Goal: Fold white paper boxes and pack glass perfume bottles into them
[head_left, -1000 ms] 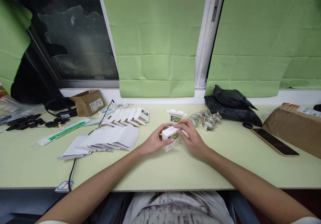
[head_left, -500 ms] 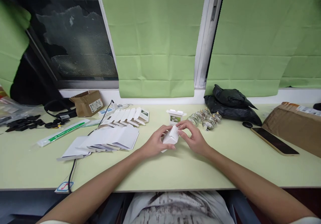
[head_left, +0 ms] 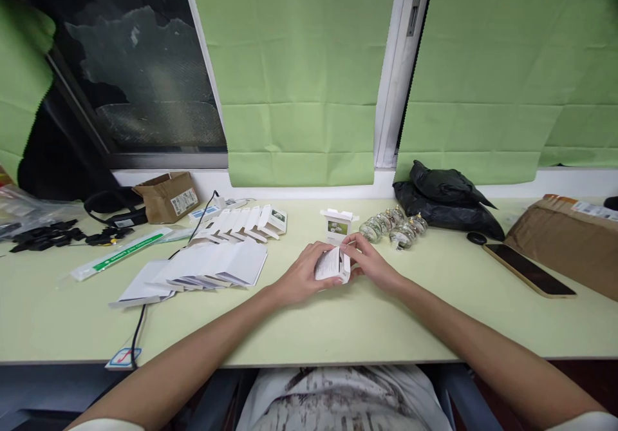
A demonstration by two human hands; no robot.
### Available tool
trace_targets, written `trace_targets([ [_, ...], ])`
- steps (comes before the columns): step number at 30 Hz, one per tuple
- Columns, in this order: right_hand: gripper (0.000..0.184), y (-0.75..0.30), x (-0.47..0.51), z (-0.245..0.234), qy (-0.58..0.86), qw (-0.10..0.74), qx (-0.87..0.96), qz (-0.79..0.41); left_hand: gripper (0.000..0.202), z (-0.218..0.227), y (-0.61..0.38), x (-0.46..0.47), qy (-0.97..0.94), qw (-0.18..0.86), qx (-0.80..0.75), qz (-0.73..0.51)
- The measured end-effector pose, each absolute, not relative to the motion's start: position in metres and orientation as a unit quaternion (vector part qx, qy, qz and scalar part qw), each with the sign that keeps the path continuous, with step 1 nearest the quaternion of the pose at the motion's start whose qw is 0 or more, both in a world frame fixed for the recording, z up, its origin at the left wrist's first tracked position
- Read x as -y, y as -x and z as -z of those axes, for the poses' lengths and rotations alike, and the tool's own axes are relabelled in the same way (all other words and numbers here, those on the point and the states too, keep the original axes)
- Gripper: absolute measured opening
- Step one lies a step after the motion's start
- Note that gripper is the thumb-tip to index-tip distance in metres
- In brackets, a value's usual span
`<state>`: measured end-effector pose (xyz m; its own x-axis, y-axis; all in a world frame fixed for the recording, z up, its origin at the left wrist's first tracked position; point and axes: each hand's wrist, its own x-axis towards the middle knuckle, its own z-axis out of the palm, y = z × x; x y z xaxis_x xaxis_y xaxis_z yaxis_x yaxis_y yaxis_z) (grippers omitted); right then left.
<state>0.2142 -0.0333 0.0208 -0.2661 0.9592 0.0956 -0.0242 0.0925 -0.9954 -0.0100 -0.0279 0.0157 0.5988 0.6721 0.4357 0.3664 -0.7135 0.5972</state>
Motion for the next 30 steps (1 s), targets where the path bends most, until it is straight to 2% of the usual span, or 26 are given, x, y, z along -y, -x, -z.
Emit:
trace_targets([
  [6, 0.047, -0.213, 0.031, -0.012, 0.374, 0.436, 0.576, -0.582, 0.066, -0.015, 0.009, 0.030, -0.858, 0.237, -0.291, -0.351],
  [19, 0.047, -0.216, 0.028, -0.006, 0.325, 0.426, 0.545, -0.645, 0.071, -0.018, 0.011, 0.031, -0.885, 0.183, -0.264, -0.336],
  [30, 0.046, -0.220, 0.029, -0.013, 0.293, 0.396, 0.518, -0.699, 0.069, -0.014, 0.009, 0.033, -0.884, 0.183, -0.262, -0.341],
])
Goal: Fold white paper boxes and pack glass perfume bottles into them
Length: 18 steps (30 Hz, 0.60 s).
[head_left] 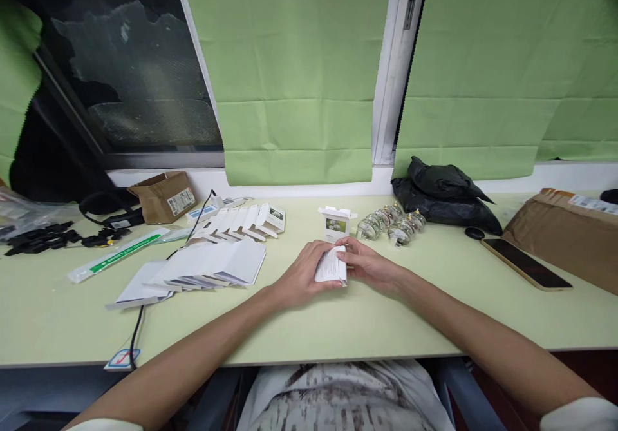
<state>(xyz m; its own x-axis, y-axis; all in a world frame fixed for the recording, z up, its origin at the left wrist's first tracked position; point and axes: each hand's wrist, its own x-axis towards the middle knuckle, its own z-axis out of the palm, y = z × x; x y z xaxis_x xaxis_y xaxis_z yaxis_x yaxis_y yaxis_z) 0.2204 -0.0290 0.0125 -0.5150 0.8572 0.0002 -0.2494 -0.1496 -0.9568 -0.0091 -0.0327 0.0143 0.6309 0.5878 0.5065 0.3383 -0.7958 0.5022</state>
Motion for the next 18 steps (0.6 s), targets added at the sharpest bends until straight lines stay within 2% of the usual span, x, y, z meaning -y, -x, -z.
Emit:
trace_targets([
  [11, 0.041, -0.221, 0.029, -0.014, 0.262, 0.391, 0.518, -0.714, 0.076, -0.013, 0.010, 0.032, -0.883, 0.182, -0.262, -0.343],
  [18, 0.041, -0.215, 0.025, -0.003, 0.289, 0.433, 0.566, -0.640, 0.073, -0.013, 0.011, 0.030, -0.885, 0.186, -0.265, -0.336],
])
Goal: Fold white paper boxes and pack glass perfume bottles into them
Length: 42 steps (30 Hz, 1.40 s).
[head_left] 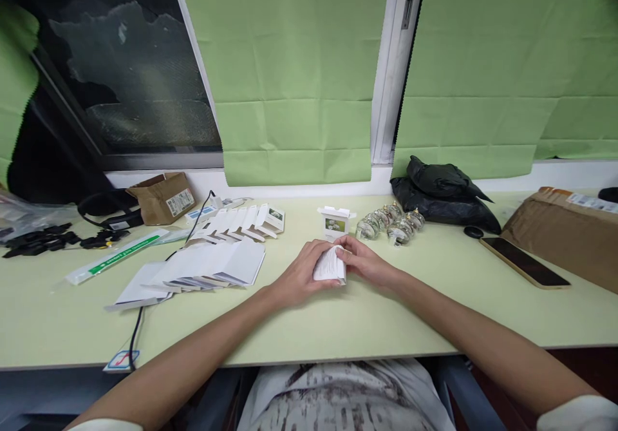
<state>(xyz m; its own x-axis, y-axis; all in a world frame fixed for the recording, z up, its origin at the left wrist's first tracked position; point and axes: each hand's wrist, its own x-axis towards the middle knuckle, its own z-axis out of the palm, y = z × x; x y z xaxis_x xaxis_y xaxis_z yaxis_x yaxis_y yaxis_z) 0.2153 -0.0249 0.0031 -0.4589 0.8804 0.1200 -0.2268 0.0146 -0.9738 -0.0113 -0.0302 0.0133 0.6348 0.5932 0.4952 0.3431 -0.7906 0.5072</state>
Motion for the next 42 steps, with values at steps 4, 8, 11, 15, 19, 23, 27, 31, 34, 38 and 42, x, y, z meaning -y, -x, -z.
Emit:
trace_targets([
  [4, 0.042, -0.2131, 0.0250, -0.0019, 0.299, 0.454, 0.589, -0.597, 0.070, -0.0123, 0.0121, 0.0275, -0.879, 0.198, -0.264, -0.344],
  [8, 0.037, -0.2152, 0.0283, -0.0046, 0.280, 0.431, 0.594, -0.619, 0.071, -0.0120, 0.0125, 0.0262, -0.873, 0.205, -0.272, -0.350],
  [11, 0.035, -0.2161, 0.0286, -0.0046, 0.281, 0.431, 0.581, -0.630, 0.072, -0.0112, 0.0127, 0.0256, -0.874, 0.208, -0.270, -0.348],
  [15, 0.038, -0.2157, 0.0273, -0.0036, 0.287, 0.427, 0.573, -0.638, 0.072, -0.0095, 0.0130, 0.0249, -0.875, 0.208, -0.262, -0.349],
  [19, 0.040, -0.2162, 0.0275, -0.0049, 0.272, 0.418, 0.570, -0.653, 0.071, -0.0093, 0.0137, 0.0248, -0.876, 0.207, -0.267, -0.344],
  [23, 0.042, -0.2170, 0.0293, -0.0082, 0.267, 0.413, 0.573, -0.655, 0.073, -0.0102, 0.0144, 0.0250, -0.878, 0.205, -0.269, -0.339],
  [27, 0.043, -0.2172, 0.0299, -0.0098, 0.269, 0.411, 0.573, -0.656, 0.072, -0.0102, 0.0142, 0.0250, -0.877, 0.209, -0.266, -0.342],
  [31, 0.043, -0.2175, 0.0288, -0.0085, 0.267, 0.413, 0.577, -0.653, 0.069, -0.0099, 0.0142, 0.0246, -0.874, 0.213, -0.273, -0.341],
  [34, 0.043, -0.2175, 0.0285, -0.0074, 0.264, 0.416, 0.579, -0.649, 0.071, -0.0098, 0.0141, 0.0239, -0.873, 0.210, -0.272, -0.346],
  [38, 0.042, -0.2166, 0.0288, -0.0071, 0.277, 0.420, 0.563, -0.655, 0.072, -0.0102, 0.0129, 0.0239, -0.869, 0.209, -0.272, -0.357],
  [42, 0.042, -0.2163, 0.0286, -0.0068, 0.276, 0.421, 0.557, -0.661, 0.073, -0.0119, 0.0117, 0.0251, -0.866, 0.219, -0.270, -0.360],
])
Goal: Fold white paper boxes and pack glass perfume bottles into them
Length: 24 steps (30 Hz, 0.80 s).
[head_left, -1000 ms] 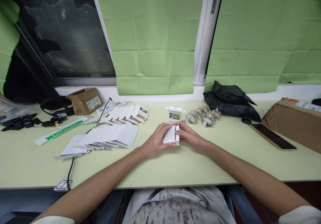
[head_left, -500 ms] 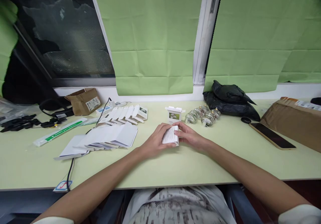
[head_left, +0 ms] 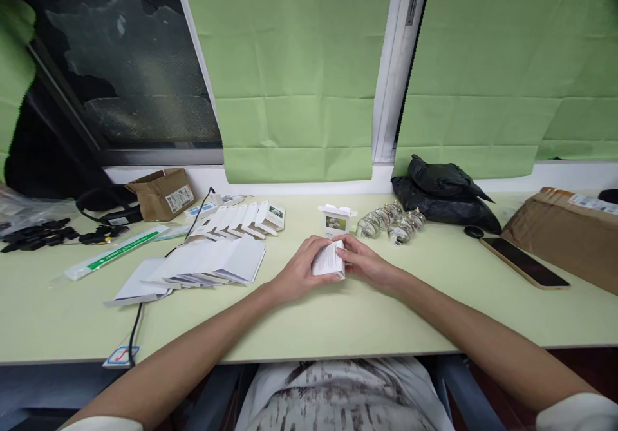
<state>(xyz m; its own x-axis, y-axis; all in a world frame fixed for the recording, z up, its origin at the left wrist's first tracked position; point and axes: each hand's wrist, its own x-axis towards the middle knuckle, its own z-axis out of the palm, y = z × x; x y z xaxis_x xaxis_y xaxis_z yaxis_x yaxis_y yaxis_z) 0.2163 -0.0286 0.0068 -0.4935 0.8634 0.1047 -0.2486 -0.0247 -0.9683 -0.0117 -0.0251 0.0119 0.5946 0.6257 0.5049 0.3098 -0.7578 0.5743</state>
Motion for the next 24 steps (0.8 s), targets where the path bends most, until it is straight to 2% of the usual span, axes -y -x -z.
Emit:
trace_targets([
  [9, 0.047, -0.216, 0.029, -0.006, 0.277, 0.419, 0.562, -0.658, 0.075, -0.014, 0.013, 0.026, -0.866, 0.223, -0.270, -0.356],
  [13, 0.049, -0.215, 0.026, -0.001, 0.283, 0.442, 0.588, -0.616, 0.075, -0.015, 0.014, 0.026, -0.874, 0.181, -0.310, -0.328],
  [19, 0.051, -0.215, 0.020, -0.002, 0.305, 0.486, 0.592, -0.566, 0.066, -0.017, 0.013, 0.027, -0.881, 0.195, -0.292, -0.318],
  [24, 0.046, -0.215, 0.023, -0.011, 0.325, 0.504, 0.591, -0.539, 0.054, -0.018, 0.015, 0.030, -0.865, 0.219, -0.294, -0.342],
])
